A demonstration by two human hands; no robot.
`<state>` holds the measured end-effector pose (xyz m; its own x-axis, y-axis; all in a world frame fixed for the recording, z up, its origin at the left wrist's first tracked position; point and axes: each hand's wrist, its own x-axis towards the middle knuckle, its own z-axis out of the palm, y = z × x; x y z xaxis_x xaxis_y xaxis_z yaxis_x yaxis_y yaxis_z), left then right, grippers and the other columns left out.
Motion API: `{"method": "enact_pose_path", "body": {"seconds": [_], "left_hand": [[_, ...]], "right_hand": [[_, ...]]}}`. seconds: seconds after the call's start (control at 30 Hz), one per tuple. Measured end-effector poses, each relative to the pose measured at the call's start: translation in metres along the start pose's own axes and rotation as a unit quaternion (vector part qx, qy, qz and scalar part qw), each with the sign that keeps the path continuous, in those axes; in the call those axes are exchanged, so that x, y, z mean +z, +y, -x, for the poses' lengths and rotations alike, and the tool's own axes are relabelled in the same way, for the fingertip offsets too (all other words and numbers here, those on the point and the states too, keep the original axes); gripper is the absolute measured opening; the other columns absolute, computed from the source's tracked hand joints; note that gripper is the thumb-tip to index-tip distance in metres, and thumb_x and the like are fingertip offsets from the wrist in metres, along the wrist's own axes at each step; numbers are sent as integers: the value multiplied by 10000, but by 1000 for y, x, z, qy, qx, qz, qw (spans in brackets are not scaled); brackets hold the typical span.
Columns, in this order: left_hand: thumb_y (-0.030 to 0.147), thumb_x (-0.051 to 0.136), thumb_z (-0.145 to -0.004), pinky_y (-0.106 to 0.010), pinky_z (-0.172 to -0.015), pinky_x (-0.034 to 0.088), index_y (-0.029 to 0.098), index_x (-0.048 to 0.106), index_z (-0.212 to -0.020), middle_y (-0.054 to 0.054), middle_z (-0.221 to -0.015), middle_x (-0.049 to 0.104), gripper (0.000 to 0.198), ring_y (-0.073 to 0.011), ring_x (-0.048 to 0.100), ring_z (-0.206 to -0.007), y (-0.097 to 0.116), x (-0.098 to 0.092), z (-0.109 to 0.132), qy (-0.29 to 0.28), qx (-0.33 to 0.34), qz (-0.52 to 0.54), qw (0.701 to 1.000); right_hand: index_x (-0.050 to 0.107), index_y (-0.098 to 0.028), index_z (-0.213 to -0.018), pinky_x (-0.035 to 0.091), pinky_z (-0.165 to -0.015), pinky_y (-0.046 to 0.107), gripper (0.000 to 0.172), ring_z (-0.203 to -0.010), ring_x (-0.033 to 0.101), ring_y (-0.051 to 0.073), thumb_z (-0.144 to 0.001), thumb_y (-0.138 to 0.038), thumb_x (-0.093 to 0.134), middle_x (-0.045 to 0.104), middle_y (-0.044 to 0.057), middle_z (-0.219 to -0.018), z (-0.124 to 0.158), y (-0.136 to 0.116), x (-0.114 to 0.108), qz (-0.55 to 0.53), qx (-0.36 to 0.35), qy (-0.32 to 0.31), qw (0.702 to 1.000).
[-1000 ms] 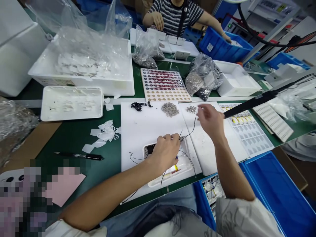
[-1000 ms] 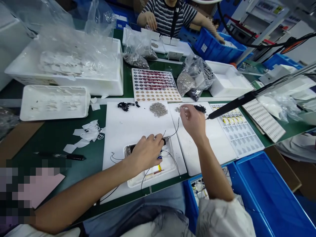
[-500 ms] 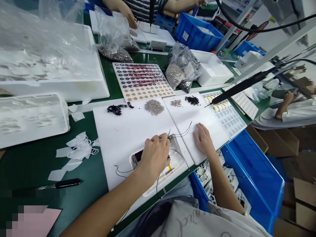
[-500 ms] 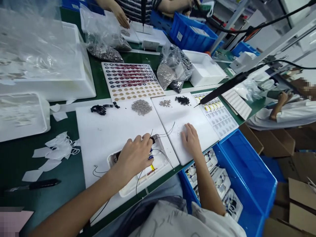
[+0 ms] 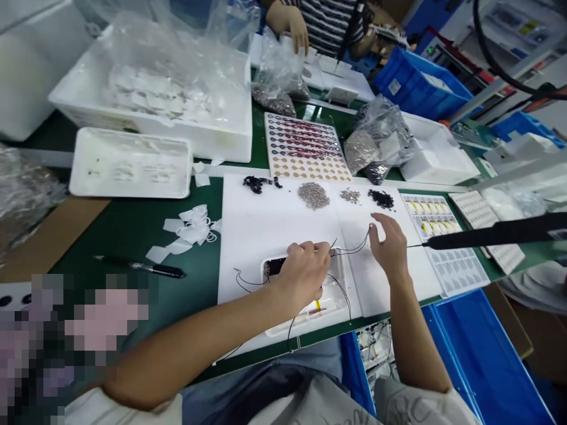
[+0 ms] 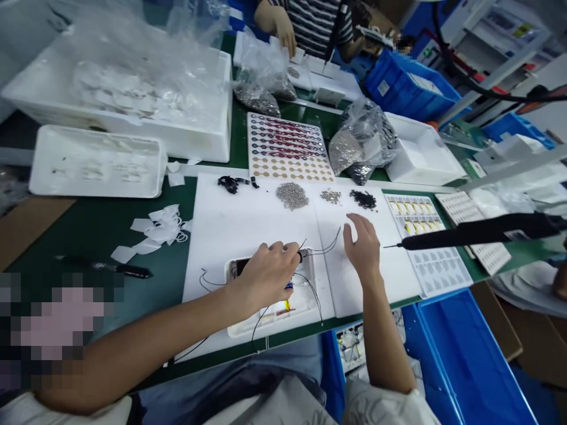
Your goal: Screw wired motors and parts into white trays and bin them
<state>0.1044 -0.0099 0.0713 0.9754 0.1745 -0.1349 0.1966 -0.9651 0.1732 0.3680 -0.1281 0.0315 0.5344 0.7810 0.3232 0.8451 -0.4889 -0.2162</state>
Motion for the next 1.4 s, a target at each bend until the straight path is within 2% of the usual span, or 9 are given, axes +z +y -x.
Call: {"method": "enact_pose_path", "body": {"seconds": [0.13,0.27,0.43,0.67,0.87,1.07,1.17,1.27,1.4], "left_hand": [[377,677,-898,-428,-699,565,53,669,-1197,-137,-1195,588,442,-300,674,-955,1,2,-1,14,-5,0,1000],[402,690,-904,-412,-690,569,69,704,-1170,-137,-1192,586,427,-303,672,-969,3,2,-1,20,-1,0,1000],[470,676,-914,-485,-752,594,88,656,-1323,-155,-1253,547,560,-348,652,-1035,4,4,-2,17,8,-26,999],[570,752,-827,-510,-786,586,129,688,-1288,-153,-1248,521,642,-366,638,-1051,5,5,-2,8,9,-35,999],[656,788,-749,-527,-778,583,125,694,-1269,-161,-1230,530,749,-368,633,-1011,6,10,-4,25,6,-23,999],[525,751,-832,-507,-768,585,124,680,-1307,-171,-1230,569,625,-360,646,-1021,3,10,-5,20,10,-19,1000],[481,757,-859,-481,-773,584,111,670,-1311,-183,-1295,575,590,-352,661,-1042,0,6,-4,5,6,-16,1000],[573,685,-931,-447,-793,586,104,652,-1306,-196,-1390,574,602,-345,678,-1086,-2,-8,4,-7,16,8,1000],[628,567,-989,-425,-773,593,172,598,-1328,-170,-1475,562,570,-313,709,-1068,-7,-47,33,104,73,42,991]], "right_hand": [[668,-146,-1329,571,-991,360,450,-990,696,202,-1042,-362,396,712,143,-1181,-119,-37,32,-3,-62,-59,996],[682,-170,-1300,536,-1064,372,355,-1101,663,191,-1025,-273,482,692,115,-1223,-207,-76,77,36,-103,-125,986],[637,-121,-1266,523,-1107,420,382,-1166,613,168,-1037,-419,570,641,97,-1215,-249,-85,109,103,-97,-169,975],[647,-102,-1139,550,-1049,372,367,-1089,617,142,-1018,-447,609,640,81,-1129,-281,-74,112,126,-151,-250,948],[637,-94,-1018,564,-933,305,368,-942,603,106,-998,-462,639,624,48,-973,-289,-77,104,43,-154,-242,957],[538,-121,-1042,498,-731,215,445,-776,499,70,-1022,-564,511,540,33,-904,-270,-82,77,-207,-38,-51,976],[419,-185,-1058,437,-599,188,438,-695,460,65,-987,-615,378,517,37,-925,-244,-96,50,-359,-2,2,933],[367,-217,-999,423,-543,184,451,-663,470,60,-873,-630,496,535,30,-947,-205,-120,13,-472,-8,1,882],[436,-207,-926,434,-491,171,481,-622,509,43,-763,-531,752,562,-7,-892,-150,-161,-36,-597,-29,-64,799]]}}
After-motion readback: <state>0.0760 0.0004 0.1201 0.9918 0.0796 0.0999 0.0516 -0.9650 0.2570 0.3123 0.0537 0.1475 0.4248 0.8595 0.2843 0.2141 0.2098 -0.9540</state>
